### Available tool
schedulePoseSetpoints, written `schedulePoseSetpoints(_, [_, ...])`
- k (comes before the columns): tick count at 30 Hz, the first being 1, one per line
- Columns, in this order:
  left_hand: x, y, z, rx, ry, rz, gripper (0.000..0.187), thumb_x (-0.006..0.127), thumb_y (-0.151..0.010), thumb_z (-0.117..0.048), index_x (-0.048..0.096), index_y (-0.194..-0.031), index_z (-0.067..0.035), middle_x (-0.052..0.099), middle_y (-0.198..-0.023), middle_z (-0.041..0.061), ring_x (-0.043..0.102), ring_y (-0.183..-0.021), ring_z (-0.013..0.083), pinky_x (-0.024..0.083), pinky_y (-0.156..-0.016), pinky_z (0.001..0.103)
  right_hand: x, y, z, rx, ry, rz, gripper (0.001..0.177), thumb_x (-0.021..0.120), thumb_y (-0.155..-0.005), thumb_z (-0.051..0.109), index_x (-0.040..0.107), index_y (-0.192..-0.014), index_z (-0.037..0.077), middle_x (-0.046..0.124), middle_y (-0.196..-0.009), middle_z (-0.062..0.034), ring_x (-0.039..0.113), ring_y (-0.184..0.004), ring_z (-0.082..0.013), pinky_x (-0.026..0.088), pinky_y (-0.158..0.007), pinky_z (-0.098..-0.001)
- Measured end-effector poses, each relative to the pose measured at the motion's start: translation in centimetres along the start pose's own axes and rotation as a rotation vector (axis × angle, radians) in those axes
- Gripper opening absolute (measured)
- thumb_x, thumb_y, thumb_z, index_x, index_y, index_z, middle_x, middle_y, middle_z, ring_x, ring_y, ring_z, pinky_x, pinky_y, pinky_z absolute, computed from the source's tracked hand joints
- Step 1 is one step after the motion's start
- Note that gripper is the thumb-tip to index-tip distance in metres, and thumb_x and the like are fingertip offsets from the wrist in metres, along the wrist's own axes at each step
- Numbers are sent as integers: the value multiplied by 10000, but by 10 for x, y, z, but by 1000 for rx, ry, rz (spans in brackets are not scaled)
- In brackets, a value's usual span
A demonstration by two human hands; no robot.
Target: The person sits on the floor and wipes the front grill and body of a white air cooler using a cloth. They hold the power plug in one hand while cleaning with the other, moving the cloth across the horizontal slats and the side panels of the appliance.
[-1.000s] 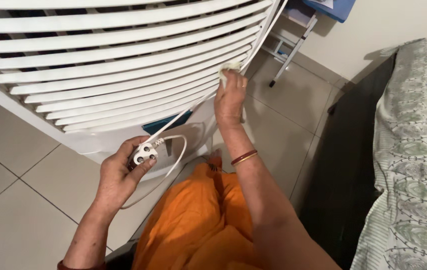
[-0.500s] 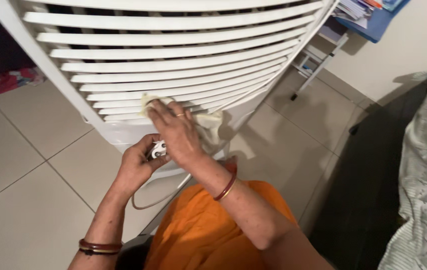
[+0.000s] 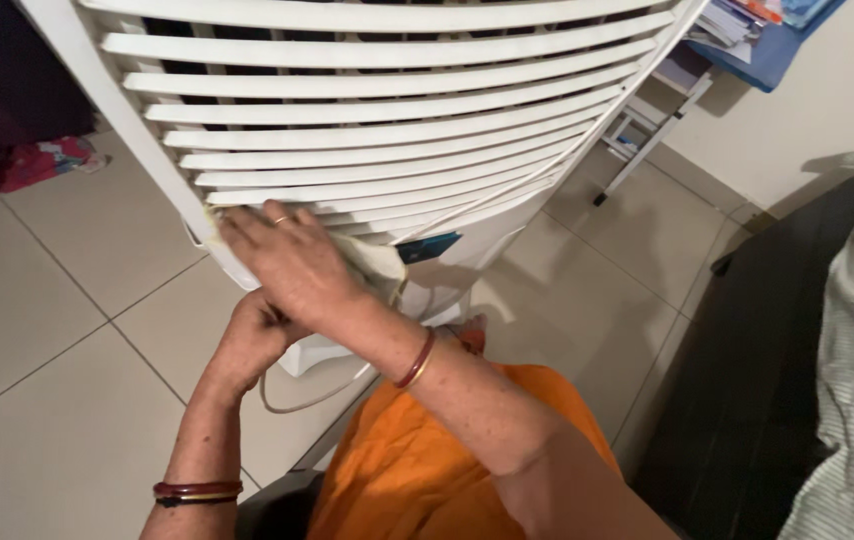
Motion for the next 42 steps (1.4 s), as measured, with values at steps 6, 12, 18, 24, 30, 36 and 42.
schedulePoseSetpoints(6, [18, 9, -33, 35, -2, -75, 409, 793, -820, -45, 695, -1214, -85, 699, -899, -31, 573, -770, 60, 493, -686, 245, -29, 66, -95, 195, 62, -96, 463, 564, -872, 17, 677, -1309, 123, 663, -1371, -36, 582, -1173, -281, 460, -1031, -444])
schedulePoseSetpoints(12, [30, 11, -49, 39, -105, -119, 432, 797, -812, -51, 692, -1228, -99, 710, -884, -32, 598, -758, 51, 502, -668, 229, -84, 147, -219, 430, 237, -305, 408, 591, -820, -79, 755, -1168, 55, 743, -1186, -133, 653, -976, -328, 542, -906, -378])
schedulePoseSetpoints(18, [63, 11, -38, -46, -167, -19, 501, 817, -837, -67, 692, -1317, -137, 562, -799, 42, 469, -686, 131, 420, -608, 297, -120, 194, -270, 292, 199, -593, 432, 521, -750, -138, 735, -1100, -3, 745, -1089, -182, 640, -954, -378, 493, -893, -453])
schedulePoseSetpoints(24, [62, 13, -47, -6, -151, -99, 456, 795, -823, -67, 674, -1260, -120, 684, -836, 0, 528, -684, 85, 466, -604, 254, -132, 207, -277, 507, 312, -834, 398, 527, -838, -163, 705, -1144, 18, 720, -1137, -152, 629, -1059, -353, 502, -967, -455])
schedulePoseSetpoints(30, [56, 14, -53, 36, -193, -127, 449, 809, -829, -73, 678, -1257, -106, 627, -759, 31, 478, -638, 91, 420, -568, 258, -94, 177, -284, 628, 209, -585, 454, 534, -801, -140, 677, -1195, 35, 653, -1254, -160, 615, -1035, -347, 538, -895, -443])
schedulePoseSetpoints(36, [63, 13, -55, 67, -119, -73, 443, 800, -818, -71, 674, -1243, -88, 624, -742, -16, 466, -629, 68, 405, -551, 244, -89, 170, -286, 637, 427, -451, 418, 557, -781, -115, 648, -1173, -2, 670, -1275, -158, 596, -995, -396, 501, -837, -495])
schedulePoseSetpoints(42, [59, 13, -58, 32, -125, -74, 402, 784, -826, -71, 670, -1211, -100, 696, -791, -31, 561, -658, 54, 462, -577, 233, -73, 167, -287, 949, 30, -426, 274, 491, -1039, 14, 623, -1279, -9, 629, -1155, -252, 622, -1045, -387, 519, -925, -457])
Point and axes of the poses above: each hand's wrist, its own y-axis away from the middle knuckle, its own x-axis out of the palm, z = x × y, the point moved 7 cm from there along -y, towards the middle knuckle
